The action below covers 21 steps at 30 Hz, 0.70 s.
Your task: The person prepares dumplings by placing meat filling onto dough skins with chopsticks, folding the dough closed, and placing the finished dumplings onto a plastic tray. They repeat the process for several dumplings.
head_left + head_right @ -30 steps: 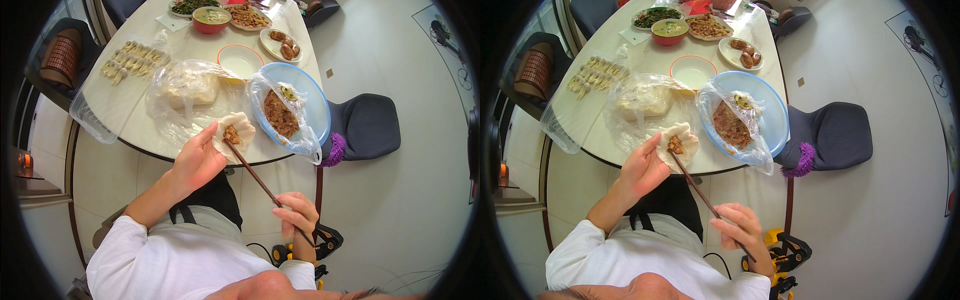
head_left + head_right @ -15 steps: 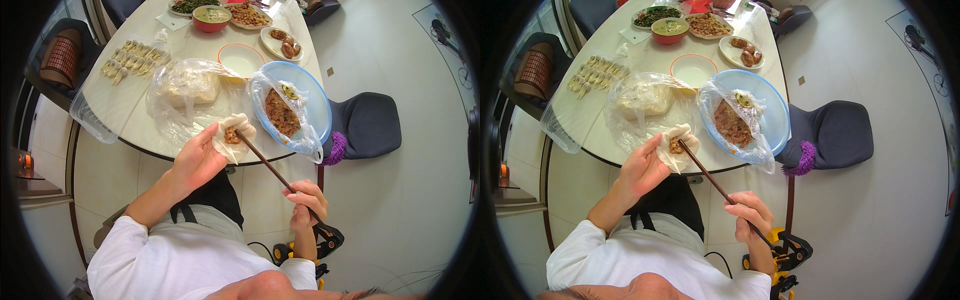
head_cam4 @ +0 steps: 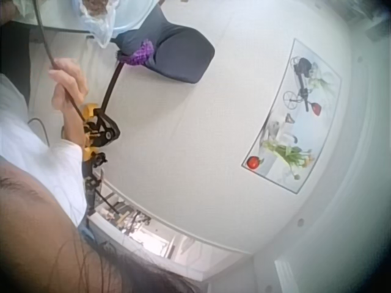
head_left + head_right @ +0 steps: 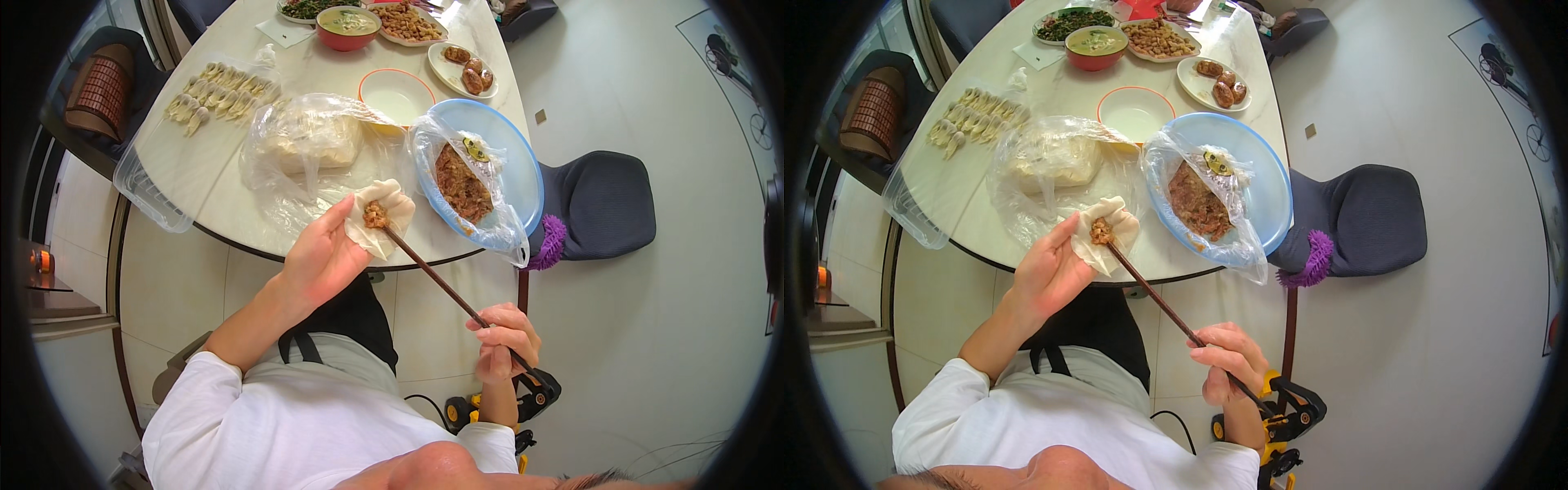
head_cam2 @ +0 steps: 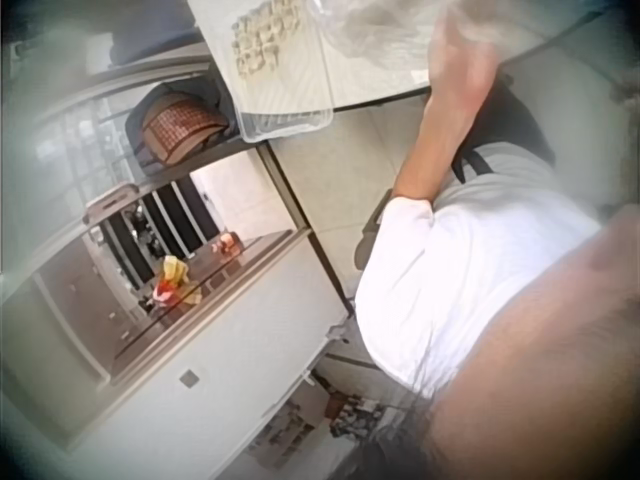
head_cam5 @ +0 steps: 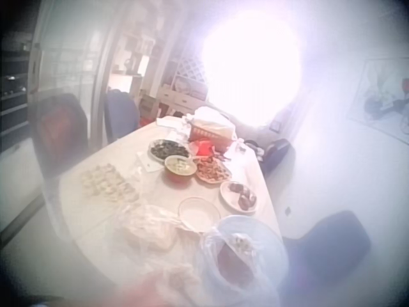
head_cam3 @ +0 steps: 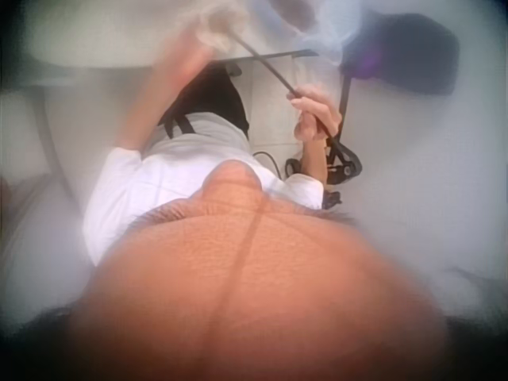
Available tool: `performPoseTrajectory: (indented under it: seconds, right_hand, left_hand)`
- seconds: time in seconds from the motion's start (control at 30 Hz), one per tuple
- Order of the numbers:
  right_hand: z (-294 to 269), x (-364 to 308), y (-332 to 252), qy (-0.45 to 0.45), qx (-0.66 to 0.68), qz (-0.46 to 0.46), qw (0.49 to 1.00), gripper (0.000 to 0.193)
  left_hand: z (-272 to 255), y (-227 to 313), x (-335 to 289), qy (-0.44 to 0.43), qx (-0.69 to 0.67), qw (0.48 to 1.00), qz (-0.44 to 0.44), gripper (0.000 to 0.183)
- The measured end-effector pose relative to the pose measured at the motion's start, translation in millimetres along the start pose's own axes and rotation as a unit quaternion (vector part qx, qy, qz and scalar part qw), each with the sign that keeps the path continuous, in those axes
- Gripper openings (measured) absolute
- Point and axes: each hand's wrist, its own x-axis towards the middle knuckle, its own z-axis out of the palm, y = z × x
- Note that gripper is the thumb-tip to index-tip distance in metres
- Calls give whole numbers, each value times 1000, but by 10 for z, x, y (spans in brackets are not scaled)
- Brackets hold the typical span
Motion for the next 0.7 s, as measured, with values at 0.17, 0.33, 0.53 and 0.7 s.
performPoseTrajectory:
  seconds: [0.17,0.33,0.53,0.7]
  right_hand:
    - [7,3,14,0,8,9,1000,18]
    - [19,35,33,-7,-7,19,1000,18]
    - [23,31,8,29,16,58,998,21]
    - [74,64,0,74,50,116,989,30]
  left_hand:
    - [2,-5,-14,-20,7,1000,-17,48]
    - [40,-13,-30,-22,37,999,-19,48]
    - [-48,-6,-2,-28,49,998,-4,47]
    - [-50,-22,15,-16,35,999,3,46]
